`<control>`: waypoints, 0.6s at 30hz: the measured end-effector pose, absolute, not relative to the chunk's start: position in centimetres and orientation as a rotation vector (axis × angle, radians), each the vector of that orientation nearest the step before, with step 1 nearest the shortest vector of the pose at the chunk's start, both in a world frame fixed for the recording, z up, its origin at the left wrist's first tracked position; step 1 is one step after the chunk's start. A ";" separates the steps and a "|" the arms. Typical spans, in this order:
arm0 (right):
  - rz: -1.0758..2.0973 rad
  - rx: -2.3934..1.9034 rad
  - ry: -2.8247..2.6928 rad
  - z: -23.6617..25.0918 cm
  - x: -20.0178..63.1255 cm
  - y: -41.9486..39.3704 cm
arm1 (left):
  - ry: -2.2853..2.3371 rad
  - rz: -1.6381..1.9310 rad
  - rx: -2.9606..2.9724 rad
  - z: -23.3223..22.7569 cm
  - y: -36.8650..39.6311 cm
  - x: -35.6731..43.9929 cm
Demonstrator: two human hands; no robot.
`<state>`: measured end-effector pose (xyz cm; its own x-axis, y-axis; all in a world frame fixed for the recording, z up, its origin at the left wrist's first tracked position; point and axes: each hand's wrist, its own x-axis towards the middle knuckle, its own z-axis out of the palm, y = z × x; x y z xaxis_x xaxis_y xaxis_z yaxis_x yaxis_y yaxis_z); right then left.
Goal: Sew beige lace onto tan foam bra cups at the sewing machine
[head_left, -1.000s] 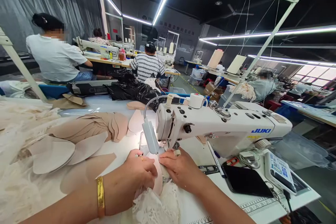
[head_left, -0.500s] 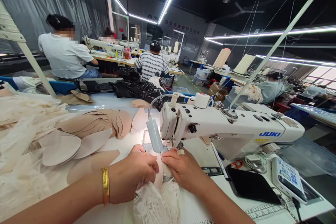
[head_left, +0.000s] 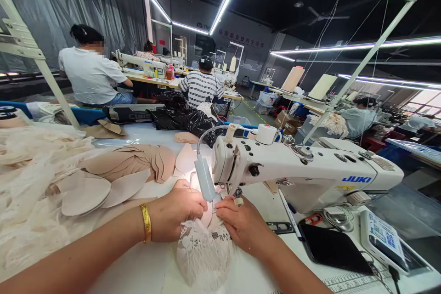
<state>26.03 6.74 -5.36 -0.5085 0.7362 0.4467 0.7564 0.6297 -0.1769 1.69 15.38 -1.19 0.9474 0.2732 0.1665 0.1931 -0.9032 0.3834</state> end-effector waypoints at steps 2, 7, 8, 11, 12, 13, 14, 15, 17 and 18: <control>-0.026 -1.114 -2.388 -5.0 25.9 6.5 | 0.325 0.292 2.781 -1.2 15.0 1.6; -0.021 -1.082 -2.396 -4.7 25.7 6.3 | 0.337 0.250 2.864 -1.0 14.4 1.6; -0.024 -1.098 -2.393 -4.8 25.7 6.4 | 0.346 0.235 2.877 -1.0 14.4 1.6; -0.034 -1.166 -2.380 -5.3 26.0 6.5 | 0.390 0.174 2.910 -1.1 14.8 1.8; -0.042 -1.188 -2.371 -5.5 26.1 6.5 | 0.406 0.163 2.910 -1.2 15.0 1.8; -0.055 -1.209 -2.358 -5.6 26.2 6.5 | 0.420 0.161 2.901 -1.2 15.1 1.8; -0.076 -1.229 -2.341 -5.6 26.3 6.5 | 0.437 0.179 2.882 -1.2 15.3 1.8; -0.100 -1.249 -2.321 -5.6 26.4 6.5 | 0.450 0.214 2.856 -1.2 15.4 1.8; -0.133 -1.285 -2.276 -5.3 26.6 6.6 | 0.468 0.299 2.803 -1.1 15.5 1.8; -0.137 -1.288 -2.250 -5.1 26.6 6.7 | 0.470 0.326 2.785 -1.1 15.6 1.8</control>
